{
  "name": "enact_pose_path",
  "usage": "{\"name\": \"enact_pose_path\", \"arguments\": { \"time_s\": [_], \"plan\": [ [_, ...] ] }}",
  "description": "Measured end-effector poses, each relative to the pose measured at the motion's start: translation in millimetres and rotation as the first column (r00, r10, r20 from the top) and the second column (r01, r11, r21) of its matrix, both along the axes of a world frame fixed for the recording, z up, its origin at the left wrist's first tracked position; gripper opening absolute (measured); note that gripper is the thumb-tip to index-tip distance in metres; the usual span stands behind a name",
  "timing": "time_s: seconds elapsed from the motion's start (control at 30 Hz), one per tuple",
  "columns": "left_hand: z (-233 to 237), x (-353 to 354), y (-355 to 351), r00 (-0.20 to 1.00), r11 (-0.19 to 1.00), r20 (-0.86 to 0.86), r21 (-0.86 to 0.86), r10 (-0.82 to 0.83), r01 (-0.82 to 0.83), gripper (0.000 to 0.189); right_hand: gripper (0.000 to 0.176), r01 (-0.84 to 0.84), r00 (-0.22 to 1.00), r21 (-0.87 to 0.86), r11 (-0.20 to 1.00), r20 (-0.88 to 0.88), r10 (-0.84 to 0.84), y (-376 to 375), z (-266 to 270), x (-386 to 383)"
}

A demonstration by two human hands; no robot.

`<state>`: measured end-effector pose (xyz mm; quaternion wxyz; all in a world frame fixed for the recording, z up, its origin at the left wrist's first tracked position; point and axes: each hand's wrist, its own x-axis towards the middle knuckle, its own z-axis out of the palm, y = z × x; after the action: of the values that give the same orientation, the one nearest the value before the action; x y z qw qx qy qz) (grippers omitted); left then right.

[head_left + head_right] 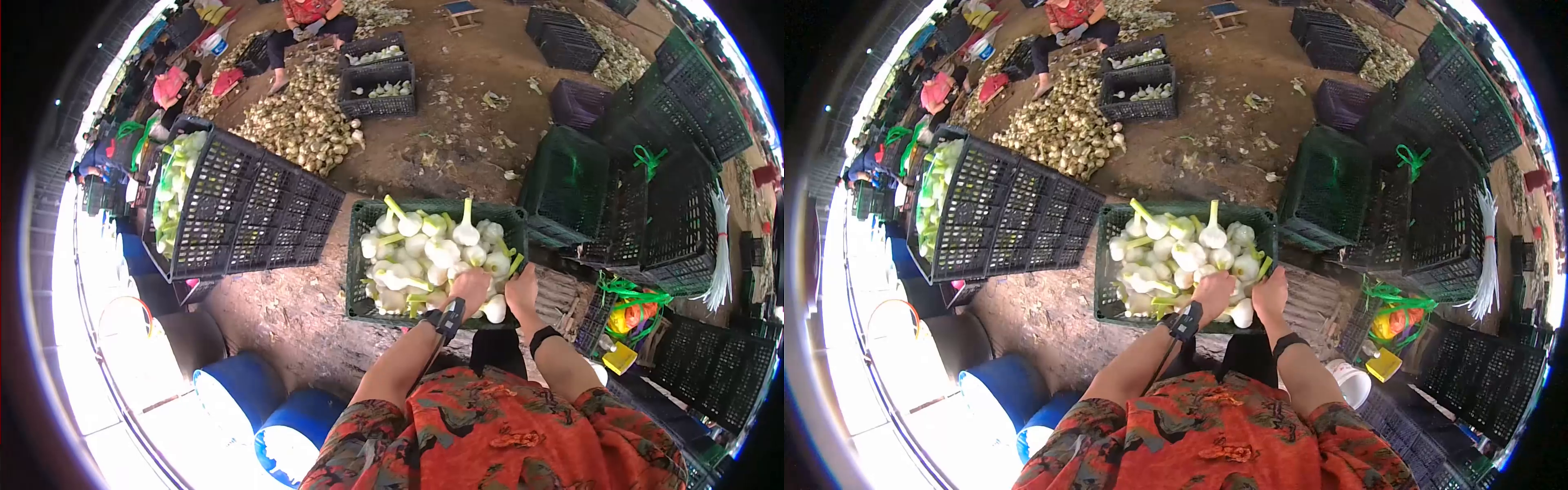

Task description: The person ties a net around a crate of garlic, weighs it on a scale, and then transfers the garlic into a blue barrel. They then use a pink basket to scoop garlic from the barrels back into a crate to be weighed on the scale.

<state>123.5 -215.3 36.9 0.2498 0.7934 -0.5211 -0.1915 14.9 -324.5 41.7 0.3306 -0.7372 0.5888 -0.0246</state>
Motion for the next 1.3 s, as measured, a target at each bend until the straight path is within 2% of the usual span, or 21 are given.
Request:
{"name": "enact_pose_path", "arguments": {
  "time_s": [0.07, 0.2, 0.3, 0.33, 0.37, 0.4, 0.47, 0.53, 0.6, 0.67, 0.73, 0.8, 0.87, 0.93, 0.97, 1.07, 1.13, 1.2, 1.23, 1.27, 1.3],
  "plan": [
    [-3.4, -2.3, 9.0, 0.978, 0.975, 0.099, 0.147, -0.183, 0.168, 0.005, 0.018, -0.009, 1.000, 0.016, 1.000, -0.011, 0.009, 0.2, 0.7, -1.0],
    [37.3, 12.5, 61.0, 0.981, 0.985, -0.090, -0.030, -0.173, 0.171, 0.012, 0.023, 0.009, 1.000, 0.059, 0.998, 0.020, -0.010, -1.8, 2.5, -0.2],
    [95.3, 52.1, 157.4, 0.889, 0.926, -0.332, -0.095, 0.316, -0.365, 0.019, 0.023, -0.019, 1.000, -0.001, 1.000, 0.005, 0.019, 0.1, -8.7, -0.8],
    [40.3, 63.7, 213.8, 0.681, 0.754, -0.608, -0.197, 0.407, -0.627, 0.027, 0.021, -0.029, 1.000, -0.046, 0.999, 0.005, 0.030, -0.9, -14.2, -1.6],
    [79.9, 77.2, 247.8, 0.699, 0.749, -0.290, 0.119, 0.654, -0.652, 0.039, 0.018, -0.040, 0.999, -0.088, 0.995, 0.002, 0.040, 1.0, -17.8, -4.1],
    [82.1, 81.2, 254.0, 0.697, 0.746, -0.284, 0.119, 0.658, -0.656, 0.039, 0.018, -0.044, 0.999, -0.085, 0.995, 0.007, 0.045, 2.4, -17.8, -5.0],
    [79.8, 98.1, 252.6, 0.732, 0.733, 0.167, 0.064, 0.661, -0.677, 0.041, 0.020, -0.026, 1.000, -0.074, 0.997, 0.008, 0.027, 0.2, -17.8, -2.8],
    [73.8, 102.3, 250.5, 0.619, 0.736, 0.569, 0.034, 0.541, -0.676, 0.045, 0.021, -0.065, 0.998, -0.109, 0.992, 0.014, 0.067, 4.3, -14.7, -8.7],
    [73.0, 106.4, 194.5, 0.724, 0.686, -0.102, 0.430, 0.683, -0.587, 0.044, 0.022, -0.062, 0.998, -0.098, 0.993, -0.008, 0.061, 3.4, -7.2, -2.1],
    [28.2, 89.0, 188.3, 0.914, 0.859, 0.014, 0.335, 0.405, -0.386, 0.036, 0.022, -0.043, 0.999, -0.040, 0.998, -0.007, 0.043, -0.7, -7.9, -1.5],
    [-11.4, 93.6, 195.4, 0.896, 0.860, 0.041, 0.262, 0.442, -0.437, 0.029, 0.020, -0.031, 1.000, -0.040, 0.999, -0.002, 0.030, 0.7, -10.1, -3.4],
    [-60.9, 112.3, 222.7, 0.958, 0.961, 0.112, 0.057, 0.263, -0.270, 0.029, 0.021, -0.021, 1.000, -0.044, 0.999, 0.005, 0.021, 1.6, -2.9, 0.6],
    [-19.9, 113.3, 218.2, 0.912, 0.914, -0.081, 0.094, 0.402, -0.394, 0.031, 0.022, -0.007, 1.000, -0.036, 0.999, 0.012, 0.007, 4.7, -1.8, -1.4],
    [23.7, 104.3, 184.0, 0.849, 0.860, 0.198, 0.048, 0.490, -0.508, 0.035, 0.022, 0.027, 1.000, 0.026, 0.999, 0.007, -0.028, 1.1, -4.4, 0.7],
    [23.4, 102.7, 168.4, 0.897, 0.918, 0.197, -0.126, 0.395, -0.377, 0.036, 0.022, 0.034, 0.999, 0.023, 0.999, 0.008, -0.035, -0.3, -4.4, 0.7],
    [26.7, 89.2, 130.3, 0.911, 0.994, 0.399, -0.003, 0.103, -0.111, 0.038, 0.023, 0.006, 1.000, 0.002, 1.000, -0.001, -0.006, 4.4, -3.0, -3.4],
    [12.7, 99.1, 126.1, 0.909, 0.997, 0.410, -0.018, 0.077, -0.076, 0.035, 0.024, 0.026, 0.999, 0.005, 1.000, 0.032, -0.026, 3.3, -1.8, 0.1],
    [22.3, 106.1, 123.5, 0.906, 0.909, -0.185, -0.102, 0.381, -0.403, 0.028, 0.025, 0.035, 0.999, 0.021, 0.999, -0.014, -0.035, 2.3, -2.3, -3.4],
    [32.8, 106.5, 124.6, 0.792, 0.809, -0.326, -0.119, 0.516, -0.576, 0.021, 0.025, 0.018, 1.000, 0.014, 1.000, -0.007, -0.018, 0.7, -3.5, -3.7],
    [24.6, 112.6, 133.2, 0.552, 0.649, -0.721, -0.188, 0.418, -0.737, 0.018, 0.025, -0.001, 1.000, 0.008, 1.000, 0.002, 0.001, 0.4, -4.2, -2.2],
    [47.5, 116.2, 137.0, 0.572, 0.633, -0.630, -0.159, 0.526, -0.758, 0.018, 0.024, -0.013, 1.000, -0.023, 1.000, 0.021, 0.013, 1.8, -4.9, -2.1]
  ]
}}
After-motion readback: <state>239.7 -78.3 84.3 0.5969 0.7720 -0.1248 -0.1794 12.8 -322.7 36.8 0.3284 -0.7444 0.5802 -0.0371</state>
